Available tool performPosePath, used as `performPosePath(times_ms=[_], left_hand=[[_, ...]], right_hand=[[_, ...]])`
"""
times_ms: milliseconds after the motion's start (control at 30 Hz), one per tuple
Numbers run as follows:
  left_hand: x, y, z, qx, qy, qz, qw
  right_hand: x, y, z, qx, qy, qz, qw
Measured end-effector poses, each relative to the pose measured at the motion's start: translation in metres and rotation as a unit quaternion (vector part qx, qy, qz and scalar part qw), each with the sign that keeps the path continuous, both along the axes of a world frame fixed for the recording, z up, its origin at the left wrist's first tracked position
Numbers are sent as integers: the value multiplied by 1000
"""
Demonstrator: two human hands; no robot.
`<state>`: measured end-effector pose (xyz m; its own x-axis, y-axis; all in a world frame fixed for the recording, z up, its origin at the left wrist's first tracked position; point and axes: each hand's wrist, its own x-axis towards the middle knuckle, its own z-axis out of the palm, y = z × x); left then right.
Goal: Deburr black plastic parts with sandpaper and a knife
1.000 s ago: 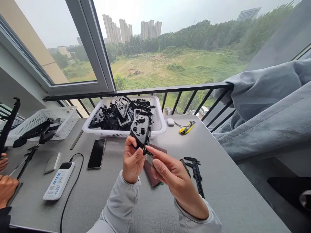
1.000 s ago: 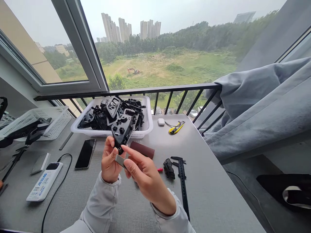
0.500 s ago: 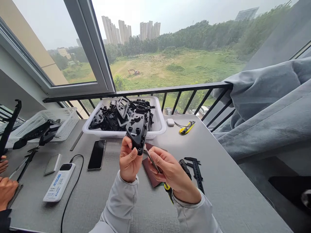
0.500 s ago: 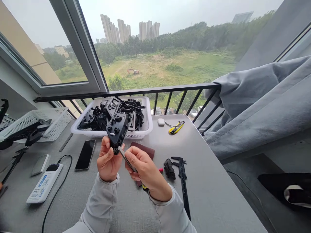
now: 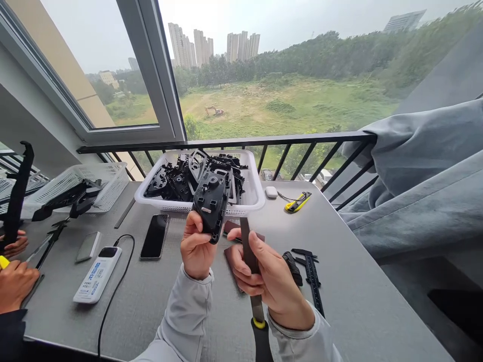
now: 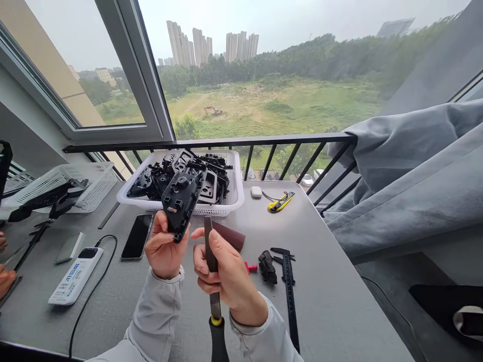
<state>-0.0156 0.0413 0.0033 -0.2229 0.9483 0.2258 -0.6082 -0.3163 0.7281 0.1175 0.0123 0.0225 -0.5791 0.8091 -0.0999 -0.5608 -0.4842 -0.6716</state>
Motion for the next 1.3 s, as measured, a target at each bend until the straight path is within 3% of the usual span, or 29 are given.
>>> performPosePath(times_ms=[167, 300, 500, 733, 900, 1133, 1300], left_hand=[[-4, -1, 5, -6, 17, 24, 1000], [-6, -3, 7, 4, 13, 9, 1000], [-5, -8, 10, 1, 37, 38, 999], [4, -27, 16, 24, 18, 9, 1000], [11, -52, 20, 13, 2, -37, 999], [9, -109, 26, -14, -1, -71, 997], [7, -149, 14, -40, -2, -87, 995]], right_hand=[[-5, -3, 0, -12, -34, 98, 995], [-9, -3, -2, -27, -59, 107, 992], [-12, -9, -2, -23, -70, 137, 988], [-4, -39, 12, 0, -57, 132, 990], [4, -69, 15, 1, -94, 52, 994], [-1, -125, 8, 26, -95, 29, 995], [-2, -155, 3, 16, -51, -140, 989]])
